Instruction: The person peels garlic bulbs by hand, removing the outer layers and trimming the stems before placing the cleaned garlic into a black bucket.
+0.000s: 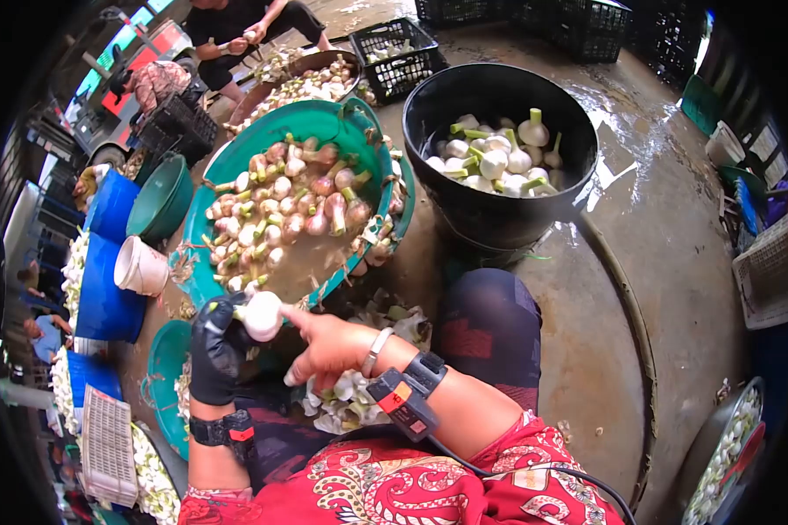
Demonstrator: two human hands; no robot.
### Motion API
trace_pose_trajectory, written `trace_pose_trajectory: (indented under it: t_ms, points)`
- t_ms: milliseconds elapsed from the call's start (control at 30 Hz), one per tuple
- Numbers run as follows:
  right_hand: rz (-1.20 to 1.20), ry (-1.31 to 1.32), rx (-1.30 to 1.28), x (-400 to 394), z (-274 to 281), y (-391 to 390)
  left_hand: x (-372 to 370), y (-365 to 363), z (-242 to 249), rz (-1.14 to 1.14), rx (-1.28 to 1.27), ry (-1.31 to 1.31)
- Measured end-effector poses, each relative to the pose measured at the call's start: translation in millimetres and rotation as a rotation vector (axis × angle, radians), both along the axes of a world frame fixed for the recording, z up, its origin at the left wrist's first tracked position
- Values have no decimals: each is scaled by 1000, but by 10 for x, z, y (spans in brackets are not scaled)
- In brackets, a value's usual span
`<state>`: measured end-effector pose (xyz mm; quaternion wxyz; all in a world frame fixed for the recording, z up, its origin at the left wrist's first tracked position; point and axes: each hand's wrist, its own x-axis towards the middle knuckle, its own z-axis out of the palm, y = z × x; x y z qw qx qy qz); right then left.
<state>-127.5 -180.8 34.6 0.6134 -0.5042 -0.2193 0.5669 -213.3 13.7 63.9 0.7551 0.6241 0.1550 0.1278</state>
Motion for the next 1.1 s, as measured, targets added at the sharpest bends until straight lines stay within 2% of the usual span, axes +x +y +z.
trace_pose_trajectory:
  t_ms: [33, 100, 167, 233, 300, 367, 400, 433, 500, 567, 633, 667, 767, 833, 900, 967, 1033, 1100]
  points:
    - [-104, 108, 108, 25, 78, 5, 17, -14, -14, -98, 514, 59]
    - [-258, 274, 325, 115, -139, 61, 103, -154, 189, -278, 297, 146]
    - [-574, 425, 462, 286, -38, -87, 215, -41, 190, -168, 208, 49]
    - [-847, 440, 644, 583, 66, -338, 329, 239, 222, -111, 320, 79]
    - [-1159, 515, 769, 809, 82, -541, 463, 565, 135, -111, 403, 231]
    - [-1323, 402, 675, 879, 19, -627, 632, 646, 78, -181, 661, 358]
    - [-1300, 289, 618, 863, -19, -595, 725, 721, -32, -262, 832, 352]
    - [-1284, 265, 522, 847, -56, -499, 840, 694, -29, -331, 1152, 437]
    - [-1012, 238, 388, 695, -92, -422, 1093, 772, -224, -492, 1373, 594]
    - [-886, 220, 220, 588, -65, -313, 1357, 830, -414, -623, 1493, 675]
    - [-807, 131, 129, 527, -7, -186, 1627, 972, -672, -756, 1550, 820]
    - [-786, 172, 135, 516, -18, -138, 1708, 996, -776, -836, 1606, 850]
    - [-750, 306, 118, 561, -40, -43, 1880, 1166, -1195, -835, 1627, 915]
    - [-752, 320, 173, 580, -60, -28, 1847, 1167, -1216, -782, 1660, 847]
    - [-748, 299, 162, 572, -29, -11, 1813, 980, -725, -665, 1039, 949]
    - [-723, 282, 173, 496, -81, 91, 1666, 956, -498, -499, 707, 721]
    - [-592, 210, 147, 401, -145, 212, 1378, 804, -328, -476, 698, 427]
    - [-562, 235, 147, 245, -129, 369, 1021, 433, -138, -459, 597, 275]
